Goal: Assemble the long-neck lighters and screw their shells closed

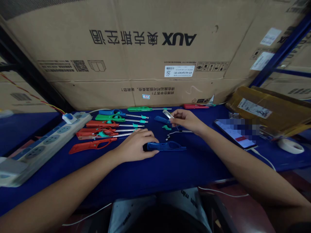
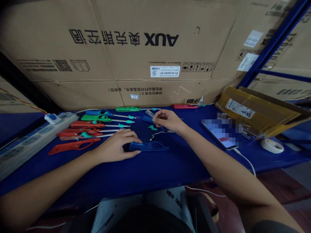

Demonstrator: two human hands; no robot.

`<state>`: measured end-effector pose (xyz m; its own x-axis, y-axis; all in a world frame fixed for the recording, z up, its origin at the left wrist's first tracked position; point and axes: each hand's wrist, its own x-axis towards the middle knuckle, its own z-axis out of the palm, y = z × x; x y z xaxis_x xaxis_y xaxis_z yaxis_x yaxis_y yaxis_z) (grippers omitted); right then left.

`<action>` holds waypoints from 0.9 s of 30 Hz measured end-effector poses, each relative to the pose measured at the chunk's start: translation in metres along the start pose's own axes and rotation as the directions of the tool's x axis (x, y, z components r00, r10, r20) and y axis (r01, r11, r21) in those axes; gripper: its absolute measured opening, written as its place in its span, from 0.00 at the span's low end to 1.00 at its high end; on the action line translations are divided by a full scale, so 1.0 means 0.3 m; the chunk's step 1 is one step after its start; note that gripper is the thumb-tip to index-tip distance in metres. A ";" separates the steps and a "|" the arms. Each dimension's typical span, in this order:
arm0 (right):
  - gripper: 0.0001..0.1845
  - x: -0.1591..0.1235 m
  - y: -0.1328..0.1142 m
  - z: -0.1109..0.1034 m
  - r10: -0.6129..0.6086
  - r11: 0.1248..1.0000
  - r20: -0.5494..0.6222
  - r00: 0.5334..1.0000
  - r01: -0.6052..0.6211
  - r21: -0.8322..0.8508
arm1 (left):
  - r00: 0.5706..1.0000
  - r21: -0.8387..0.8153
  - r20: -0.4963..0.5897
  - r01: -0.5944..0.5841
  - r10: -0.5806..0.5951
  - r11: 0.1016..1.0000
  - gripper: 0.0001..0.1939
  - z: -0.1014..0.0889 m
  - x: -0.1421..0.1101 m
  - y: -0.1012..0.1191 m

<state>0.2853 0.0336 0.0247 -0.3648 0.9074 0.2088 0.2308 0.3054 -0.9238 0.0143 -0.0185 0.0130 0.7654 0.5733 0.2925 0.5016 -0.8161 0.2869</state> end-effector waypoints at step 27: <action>0.09 -0.045 -0.020 0.040 -0.200 0.857 0.349 0.916 0.336 -0.390 | 0.936 -0.149 -0.338 0.046 -0.095 0.988 0.09 0.055 0.024 -0.059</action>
<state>0.2781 0.0161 0.0235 -0.6947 0.6689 0.2643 0.4269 0.6793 -0.5970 0.0175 -0.0012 -0.0049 0.5332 0.6387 0.5548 0.4706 -0.7689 0.4328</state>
